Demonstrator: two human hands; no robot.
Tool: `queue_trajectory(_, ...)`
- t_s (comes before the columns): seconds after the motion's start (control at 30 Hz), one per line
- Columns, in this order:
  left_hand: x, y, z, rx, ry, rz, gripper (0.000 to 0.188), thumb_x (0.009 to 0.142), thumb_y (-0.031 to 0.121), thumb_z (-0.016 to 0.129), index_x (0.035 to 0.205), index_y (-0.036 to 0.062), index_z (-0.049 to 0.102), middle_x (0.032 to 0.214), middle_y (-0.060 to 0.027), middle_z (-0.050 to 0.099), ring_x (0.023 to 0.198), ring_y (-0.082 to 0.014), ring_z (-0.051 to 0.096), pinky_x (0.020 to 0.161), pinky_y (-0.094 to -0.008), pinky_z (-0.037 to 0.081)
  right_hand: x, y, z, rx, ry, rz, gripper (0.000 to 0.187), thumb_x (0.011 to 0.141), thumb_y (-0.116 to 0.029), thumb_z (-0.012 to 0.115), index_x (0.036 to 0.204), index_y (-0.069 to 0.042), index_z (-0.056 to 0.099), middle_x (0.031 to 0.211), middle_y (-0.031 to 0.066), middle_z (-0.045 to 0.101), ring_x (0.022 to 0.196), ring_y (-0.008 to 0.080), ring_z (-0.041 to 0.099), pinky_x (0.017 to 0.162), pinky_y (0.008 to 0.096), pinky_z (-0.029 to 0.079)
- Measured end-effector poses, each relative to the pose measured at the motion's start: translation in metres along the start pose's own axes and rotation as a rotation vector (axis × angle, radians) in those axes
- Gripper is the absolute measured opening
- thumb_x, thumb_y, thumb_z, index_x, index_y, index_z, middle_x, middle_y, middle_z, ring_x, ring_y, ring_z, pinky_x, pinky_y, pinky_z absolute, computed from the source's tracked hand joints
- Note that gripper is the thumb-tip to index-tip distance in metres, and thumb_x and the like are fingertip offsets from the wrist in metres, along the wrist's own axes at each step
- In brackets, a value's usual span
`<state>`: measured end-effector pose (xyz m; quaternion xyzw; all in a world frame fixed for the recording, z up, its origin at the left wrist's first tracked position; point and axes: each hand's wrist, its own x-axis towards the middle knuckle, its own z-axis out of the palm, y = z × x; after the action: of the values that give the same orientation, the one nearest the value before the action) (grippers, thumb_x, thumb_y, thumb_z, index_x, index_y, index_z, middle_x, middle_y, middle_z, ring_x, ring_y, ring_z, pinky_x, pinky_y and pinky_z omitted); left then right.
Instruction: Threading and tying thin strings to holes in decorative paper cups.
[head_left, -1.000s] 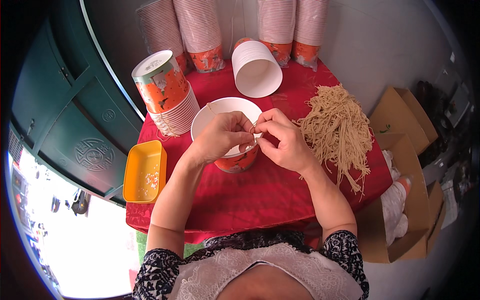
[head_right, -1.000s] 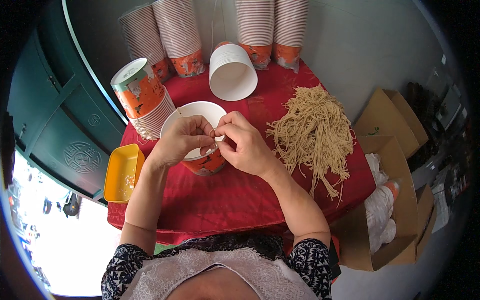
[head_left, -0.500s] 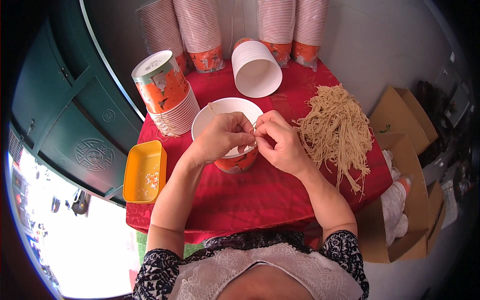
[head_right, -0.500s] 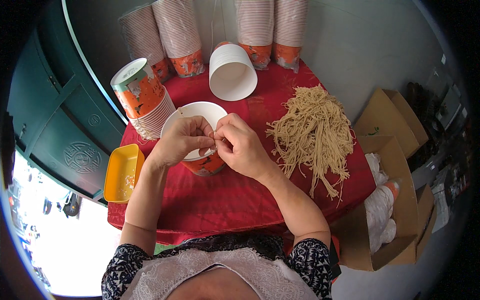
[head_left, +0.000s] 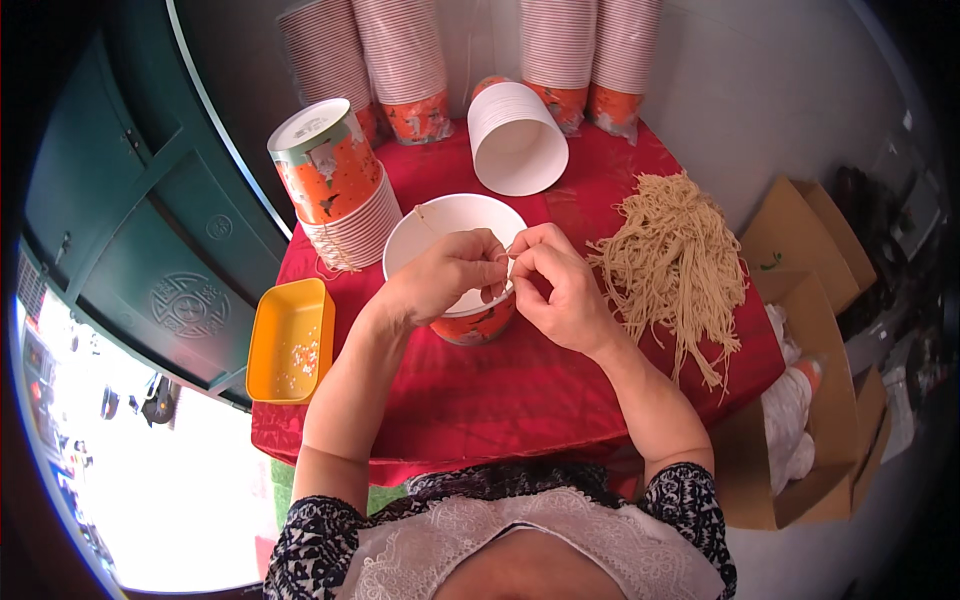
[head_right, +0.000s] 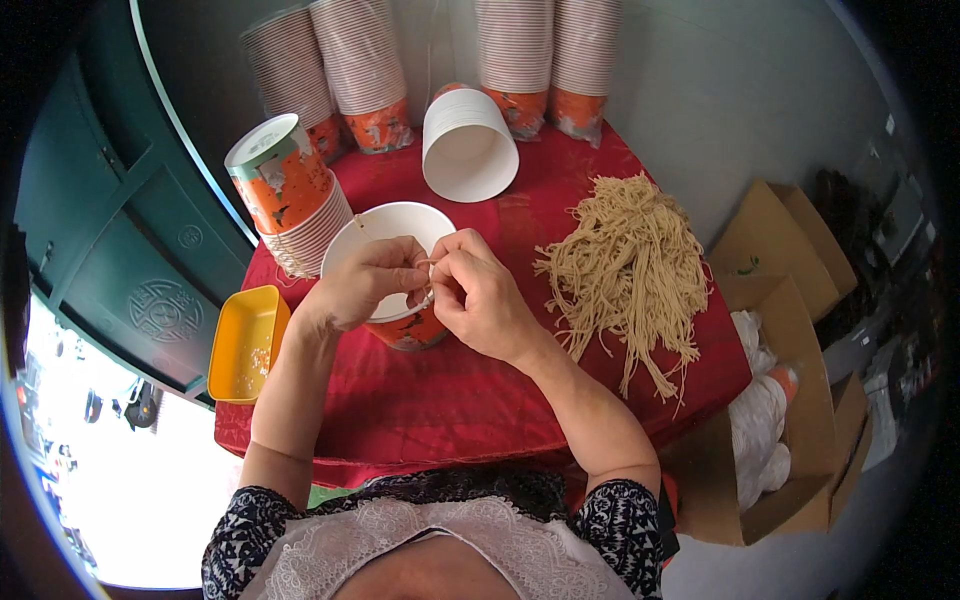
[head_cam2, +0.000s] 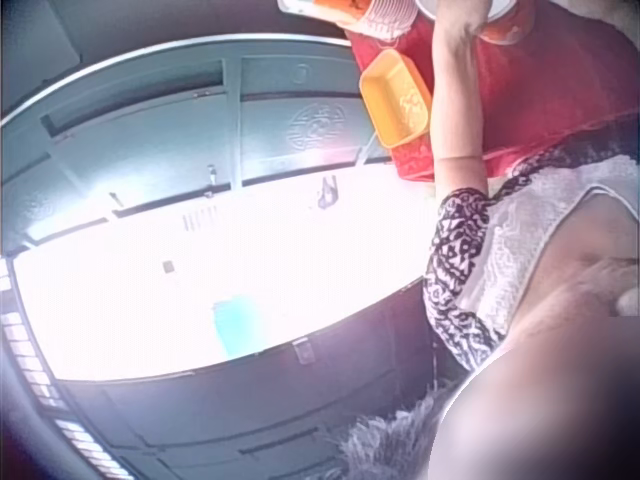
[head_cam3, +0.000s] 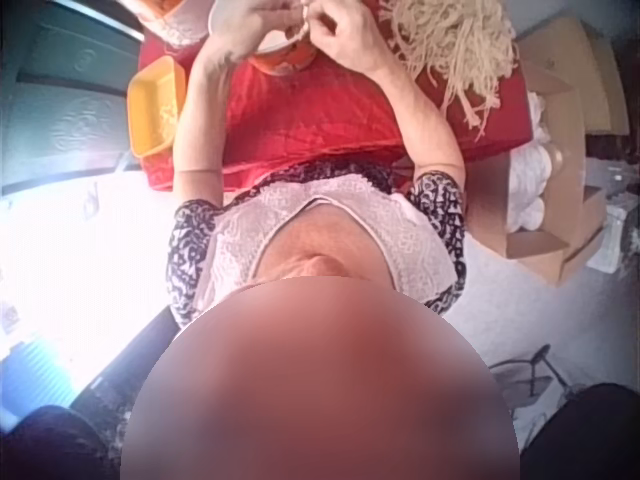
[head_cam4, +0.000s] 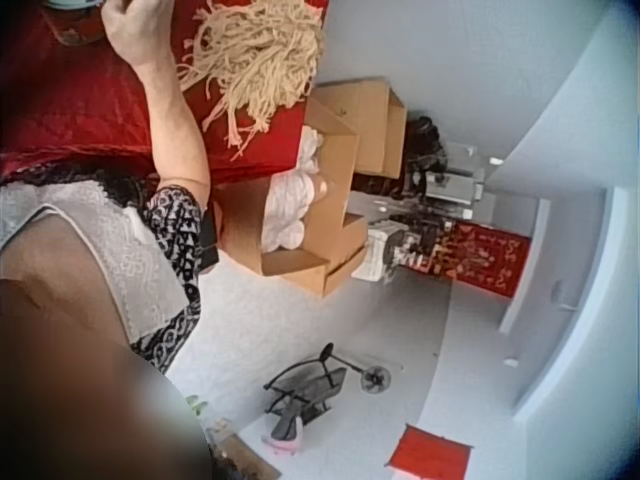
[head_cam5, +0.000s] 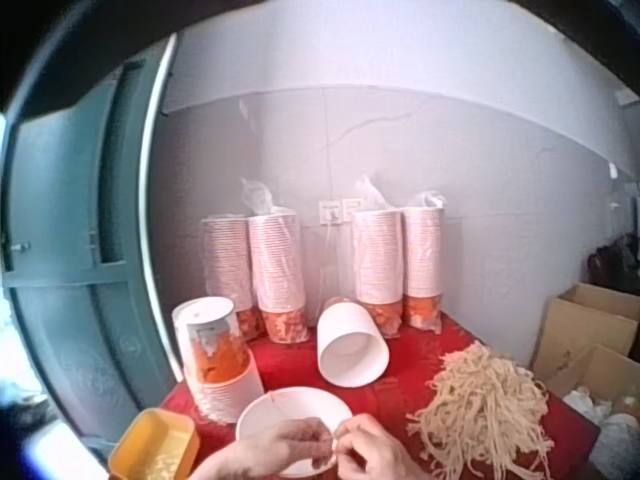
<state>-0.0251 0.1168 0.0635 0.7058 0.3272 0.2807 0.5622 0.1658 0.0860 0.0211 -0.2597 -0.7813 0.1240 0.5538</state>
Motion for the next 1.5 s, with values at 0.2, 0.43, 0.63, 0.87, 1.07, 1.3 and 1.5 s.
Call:
queue_trajectory(0.2,-0.002,0.004,0.0,-0.051,0.039,-0.025,0.01,0.088,0.007,0.064,0.086,-0.0015,0.061,0.079,-0.0068,0.063,0.074,-0.0133,0.06,0.071,-0.0256,0.046,-0.002,-0.007,0.001,0.026,0.002,-0.004,0.019,0.074,0.013,0.063,0.085,0.001,0.053,0.099,0.0125,0.055,0.082,0.0234,0.059,0.068,0.0335,0.052)
queue_trajectory(0.43,-0.004,0.009,0.0,0.016,0.053,-0.034,0.01,0.082,0.006,0.067,0.084,-0.0013,0.061,0.078,-0.0075,0.065,0.072,-0.0137,0.061,0.071,-0.0252,0.046,-0.002,-0.007,0.001,-0.027,-0.008,-0.088,0.019,0.073,0.013,0.066,0.083,0.0,0.056,0.097,0.0097,0.054,0.082,0.0235,0.059,0.067,0.034,0.051)
queue_trajectory(0.63,0.0,-0.004,-0.008,-0.023,0.02,0.016,0.01,0.08,0.005,0.069,0.084,-0.0012,0.062,0.079,-0.007,0.066,0.075,-0.0139,0.062,0.07,-0.0254,0.047,-0.003,-0.006,0.002,-0.048,-0.009,-0.099,0.021,0.072,0.012,0.069,0.083,-0.001,0.057,0.094,0.0085,0.053,0.081,0.0239,0.059,0.067,0.0347,0.051)
queue_trajectory(0.87,-0.001,-0.002,-0.01,-0.038,-0.01,0.005,0.012,0.077,-0.001,0.07,0.086,-0.001,0.063,0.081,-0.0056,0.065,0.075,-0.0123,0.061,0.071,-0.0242,0.047,-0.003,-0.003,0.001,-0.09,-0.004,-0.134,0.021,0.072,0.011,0.07,0.082,-0.002,0.057,0.092,0.0081,0.053,0.08,0.024,0.059,0.067,0.0345,0.05)
queue_trajectory(1.07,-0.002,-0.001,-0.008,0.055,-0.027,0.027,0.011,0.079,0.0,0.07,0.087,-0.0003,0.062,0.082,-0.0036,0.065,0.076,-0.0112,0.06,0.07,-0.0242,0.048,-0.003,0.002,-0.007,-0.094,-0.002,-0.076,0.011,0.078,0.004,0.068,0.088,0.001,0.065,0.094,0.0102,0.056,0.08,0.0247,0.06,0.071,0.0359,0.05)
queue_trajectory(1.3,-0.002,-0.007,0.003,0.489,0.139,0.341,0.009,0.081,-0.001,0.064,0.089,-0.0018,0.059,0.081,-0.0098,0.066,0.076,-0.0181,0.064,0.07,-0.0325,0.052,-0.004,0.007,-0.005,-0.097,0.004,-0.031,0.013,0.08,0.005,0.066,0.093,0.003,0.066,0.093,0.0122,0.056,0.081,0.0265,0.06,0.071,0.0363,0.051)
queue_trajectory(1.5,-0.004,-0.002,0.022,0.619,0.359,0.329,0.012,0.08,-0.002,0.063,0.091,-0.0022,0.06,0.083,-0.0175,0.066,0.078,-0.0317,0.068,0.069,-0.0394,0.053,-0.007,0.011,-0.004,-0.123,-0.025,-0.004,0.014,0.082,0.009,0.061,0.095,0.004,0.064,0.097,0.0123,0.056,0.083,0.0236,0.061,0.071,0.0335,0.05)
